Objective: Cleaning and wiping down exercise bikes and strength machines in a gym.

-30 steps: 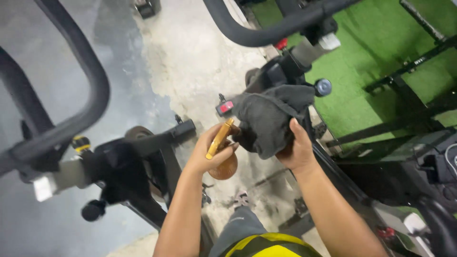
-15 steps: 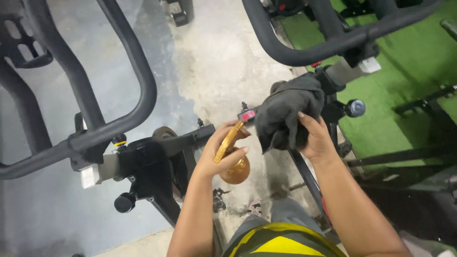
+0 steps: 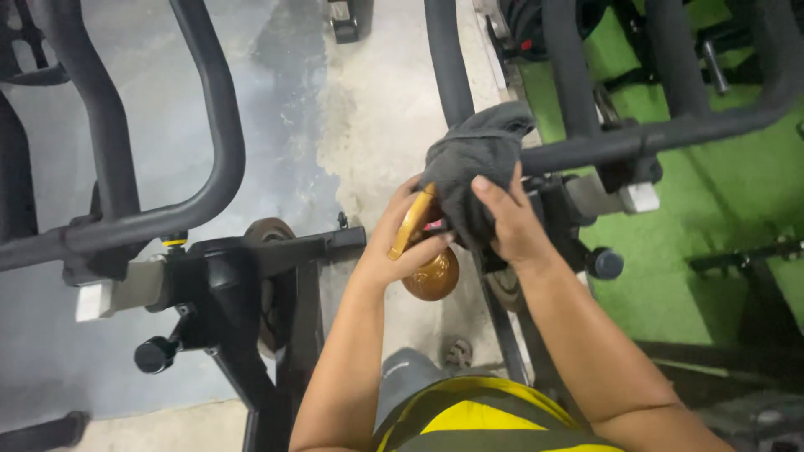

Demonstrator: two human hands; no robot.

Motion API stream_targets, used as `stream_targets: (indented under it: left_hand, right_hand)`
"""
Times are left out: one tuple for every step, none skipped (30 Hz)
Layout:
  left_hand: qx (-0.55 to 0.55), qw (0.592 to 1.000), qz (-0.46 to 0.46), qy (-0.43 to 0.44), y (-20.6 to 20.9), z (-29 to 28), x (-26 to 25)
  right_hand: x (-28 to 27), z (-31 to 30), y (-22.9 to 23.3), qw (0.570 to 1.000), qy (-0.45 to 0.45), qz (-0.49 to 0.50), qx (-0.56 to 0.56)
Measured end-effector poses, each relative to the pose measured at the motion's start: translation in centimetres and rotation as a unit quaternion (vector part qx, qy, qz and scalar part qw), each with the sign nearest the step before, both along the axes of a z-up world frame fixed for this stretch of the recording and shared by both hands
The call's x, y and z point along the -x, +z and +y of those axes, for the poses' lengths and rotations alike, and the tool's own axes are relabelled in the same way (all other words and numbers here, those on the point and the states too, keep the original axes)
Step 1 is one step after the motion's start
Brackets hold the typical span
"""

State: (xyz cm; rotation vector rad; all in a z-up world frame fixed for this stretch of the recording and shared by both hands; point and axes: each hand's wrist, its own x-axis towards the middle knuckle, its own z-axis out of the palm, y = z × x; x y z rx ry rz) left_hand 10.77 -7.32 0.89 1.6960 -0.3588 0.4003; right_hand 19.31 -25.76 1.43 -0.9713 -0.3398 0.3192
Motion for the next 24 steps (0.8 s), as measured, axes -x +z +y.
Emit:
stream_targets:
  left_hand:
    - [0.003,1.0,0.001,0.005,-0.1,0.0,-0.4]
    - [-0.004,0.999,0.014,0.034,-0.1,0.1,-0.8]
    - [-0.012,0.998,0.024,0.062,0.1,0.4,-1.6]
    - [-0.01,0.997,0.022,0.067,0.0,0.7,-1.9]
    - [0.038,0.996,0.045,0.064,0.1,1.3,-2.2]
    - [0.086,0.992,0.068,0.06,0.1,1.9,-2.6]
    - [0.088,0.992,0.067,0.062,0.1,2.7,-3.1]
    - [0.061,0.991,0.07,0.093,0.1,3.6,-3.7]
    - [0.033,0.989,0.072,0.123,0.0,4.7,-4.3]
    - [0.034,0.989,0.069,0.125,0.3,5.5,-4.9]
    - [0.052,0.989,0.064,0.123,0.8,6.5,-5.8]
    - [0.07,0.988,0.058,0.121,1.2,7.5,-6.6]
    - [0.069,0.989,0.055,0.12,1.4,8.5,-7.5]
    - [0.079,0.991,0.037,0.105,1.5,9.5,-8.4]
    - [0.087,0.992,0.015,0.087,1.9,10.9,-9.6]
    - [0.083,0.993,0.008,0.083,2.3,11.9,-10.7]
    - [0.074,0.992,0.02,0.095,2.5,12.6,-11.6]
    - [0.065,0.991,0.031,0.108,2.6,13.3,-12.6]
    - [0.065,0.992,0.024,0.103,2.8,13.9,-13.7]
    - [0.06,0.993,0.005,0.106,3.0,14.5,-14.9]
    - [0.058,0.992,-0.013,0.11,3.1,14.8,-15.8]
    - [0.06,0.992,-0.02,0.106,3.5,15.1,-16.9]
    - [0.064,0.991,-0.017,0.12,3.8,15.4,-17.8]
    - [0.068,0.988,-0.015,0.135,4.1,15.6,-18.8]
  right_hand:
    - [-0.3,0.2,-0.1,1.0,0.005,0.001,0.003]
    - [-0.6,0.6,-0.2,1.0,0.02,0.018,0.001]
    - [-1.2,1.1,-0.1,0.999,0.034,0.032,-0.003]
    - [-1.7,1.4,0.6,0.999,0.038,0.03,-0.001]
    - [-2.3,1.8,1.4,0.997,0.06,-0.013,0.042]
    - [-2.8,2.3,2.2,0.992,0.081,-0.055,0.085]
    - [-3.4,2.7,3.2,0.991,0.084,-0.056,0.086]
    - [-3.9,3.1,4.2,0.973,0.068,-0.152,0.16]
    - [-4.6,3.8,5.1,0.94,0.051,-0.247,0.231]
    - [-4.8,4.5,6.8,0.939,0.052,-0.25,0.231]
    - [-5.2,5.4,8.5,0.891,0.001,-0.286,0.351]
    - [-5.6,6.4,10.3,0.826,-0.05,-0.316,0.465]
    - [-6.7,6.9,10.6,0.825,-0.053,-0.318,0.464]
    - [-7.8,7.6,10.9,0.757,-0.105,-0.381,0.52]
    - [-9.1,8.4,11.3,0.677,-0.16,-0.44,0.568]
    - [-10.1,9.1,12.3,0.676,-0.168,-0.442,0.566]
    - [-11.0,9.4,13.0,0.668,-0.192,-0.47,0.545]
    - [-11.9,9.7,13.8,0.658,-0.216,-0.497,0.523]
    - [-13.2,9.8,14.3,0.654,-0.224,-0.5,0.522]
    - [-14.5,10.0,14.8,0.637,-0.22,-0.514,0.53]
    - [-15.5,9.8,15.3,0.62,-0.213,-0.529,0.539]
    - [-16.3,9.9,15.7,0.615,-0.219,-0.532,0.54]
    - [-17.0,10.1,15.9,0.568,-0.236,-0.555,0.561]
    - [-17.7,10.1,16.2,0.519,-0.251,-0.576,0.58]
